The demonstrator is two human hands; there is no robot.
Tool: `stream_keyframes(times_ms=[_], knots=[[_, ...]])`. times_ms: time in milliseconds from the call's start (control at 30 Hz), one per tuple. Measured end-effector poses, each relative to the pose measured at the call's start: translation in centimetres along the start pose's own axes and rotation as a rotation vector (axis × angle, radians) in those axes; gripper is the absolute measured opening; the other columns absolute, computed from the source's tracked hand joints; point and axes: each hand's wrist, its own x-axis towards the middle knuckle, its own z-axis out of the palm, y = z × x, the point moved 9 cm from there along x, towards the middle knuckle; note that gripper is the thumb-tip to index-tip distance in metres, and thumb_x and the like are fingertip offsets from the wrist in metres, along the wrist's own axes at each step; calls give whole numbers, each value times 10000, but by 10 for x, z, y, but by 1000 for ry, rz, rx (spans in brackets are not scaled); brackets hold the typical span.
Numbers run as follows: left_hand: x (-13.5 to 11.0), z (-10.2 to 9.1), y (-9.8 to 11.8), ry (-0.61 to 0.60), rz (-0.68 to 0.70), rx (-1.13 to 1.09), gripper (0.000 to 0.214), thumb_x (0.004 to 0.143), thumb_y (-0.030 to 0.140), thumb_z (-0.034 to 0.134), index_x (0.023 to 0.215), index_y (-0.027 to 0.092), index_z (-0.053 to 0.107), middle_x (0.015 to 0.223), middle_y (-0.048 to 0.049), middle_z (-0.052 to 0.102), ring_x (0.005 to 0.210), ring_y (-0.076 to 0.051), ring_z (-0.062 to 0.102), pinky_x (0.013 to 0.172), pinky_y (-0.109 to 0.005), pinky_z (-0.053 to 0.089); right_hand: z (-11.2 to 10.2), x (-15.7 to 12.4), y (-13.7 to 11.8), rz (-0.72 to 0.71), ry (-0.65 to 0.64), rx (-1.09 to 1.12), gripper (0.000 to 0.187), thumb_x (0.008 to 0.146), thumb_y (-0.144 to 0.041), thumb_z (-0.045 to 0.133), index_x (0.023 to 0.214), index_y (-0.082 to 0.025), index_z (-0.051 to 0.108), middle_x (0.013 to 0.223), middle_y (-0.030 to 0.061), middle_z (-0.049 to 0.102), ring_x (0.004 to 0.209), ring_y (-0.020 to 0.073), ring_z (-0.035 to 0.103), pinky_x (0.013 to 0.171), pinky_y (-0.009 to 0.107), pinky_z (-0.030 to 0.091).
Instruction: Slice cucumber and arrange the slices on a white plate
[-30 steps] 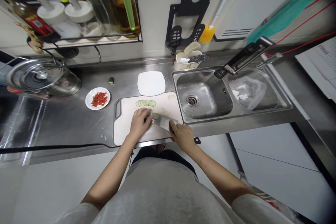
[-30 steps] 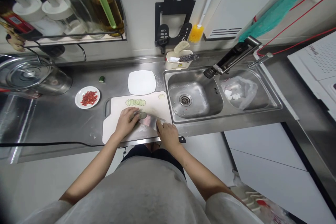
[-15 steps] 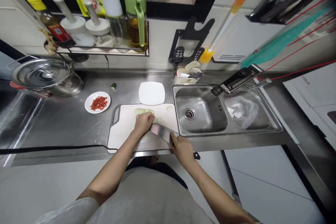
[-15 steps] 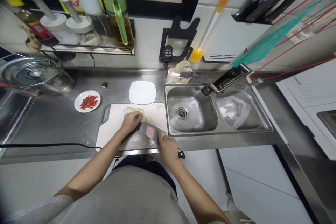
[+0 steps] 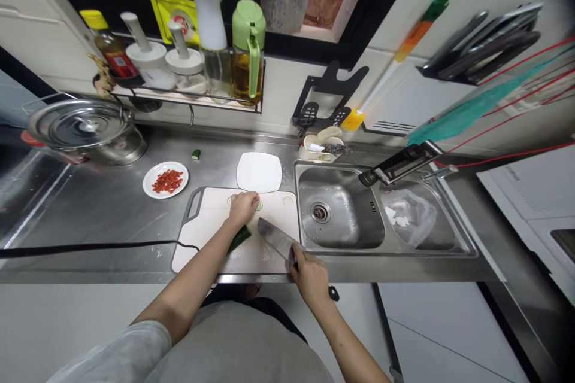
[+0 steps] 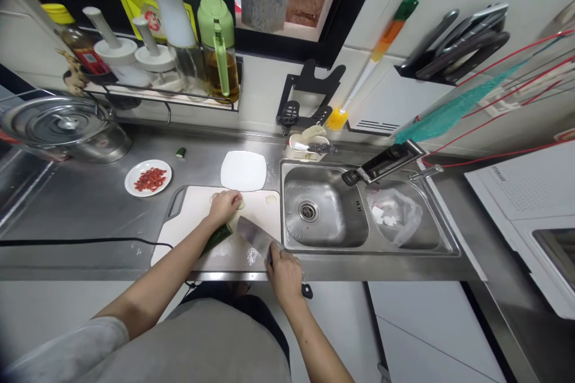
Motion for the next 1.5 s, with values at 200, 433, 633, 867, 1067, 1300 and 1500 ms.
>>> stream_keyframes(times_ms=[200,433,633,867,1067,1300,1500], knots=[[1,-2,-2,62,-16,81,126,822,293,584,830,215,683,991,-88,639,1047,-267,509,894,-406,368,0,1,4,19,29,10,436,919,-319,484,1337,-196,493,941,89,698,879,201,648,758,279,407],[-51,-27,-24,106,-75,-49,225,850,376,562,979,239,685,1003,-63,631,991,-226,570,872,-359,426,1,5,12,62,61,65,437,897,-312,500,1318,-200,527,929,78,712,863,199,658,741,261,417],[-122,-23,-38,-51,-56,26,494,743,456,662,1202,296,575,1093,-61,621,1035,-266,571,872,-383,410,-3,10,14,123,73,140,430,916,-361,467,1310,-213,553,957,64,726,831,200,676,671,257,432],[-134,-10,-48,-61,-109,-14,576,697,178,624,1255,289,534,1135,-64,587,1079,-251,545,884,-352,411,-3,15,6,127,72,172,429,921,-413,453,1288,-233,584,978,72,734,820,224,689,646,273,446],[-129,-38,-74,162,-205,-114,543,670,176,654,1200,266,578,1082,-55,608,1040,-237,558,890,-343,438,1,15,5,184,-15,249,475,913,-476,436,1299,-236,574,956,80,734,865,236,690,671,278,463],[-99,-88,-126,448,-379,-115,556,656,184,659,1205,241,587,1101,-75,620,1026,-260,579,920,-364,453,2,15,7,223,-62,260,512,915,-510,407,1327,-239,545,997,89,726,910,248,684,722,300,466],[-72,-103,-155,486,-417,-100,578,649,202,661,1221,215,582,1107,-87,622,1031,-256,583,934,-356,447,4,16,9,211,-48,244,513,907,-500,423,1328,-234,546,1011,102,724,901,253,684,709,303,460]])
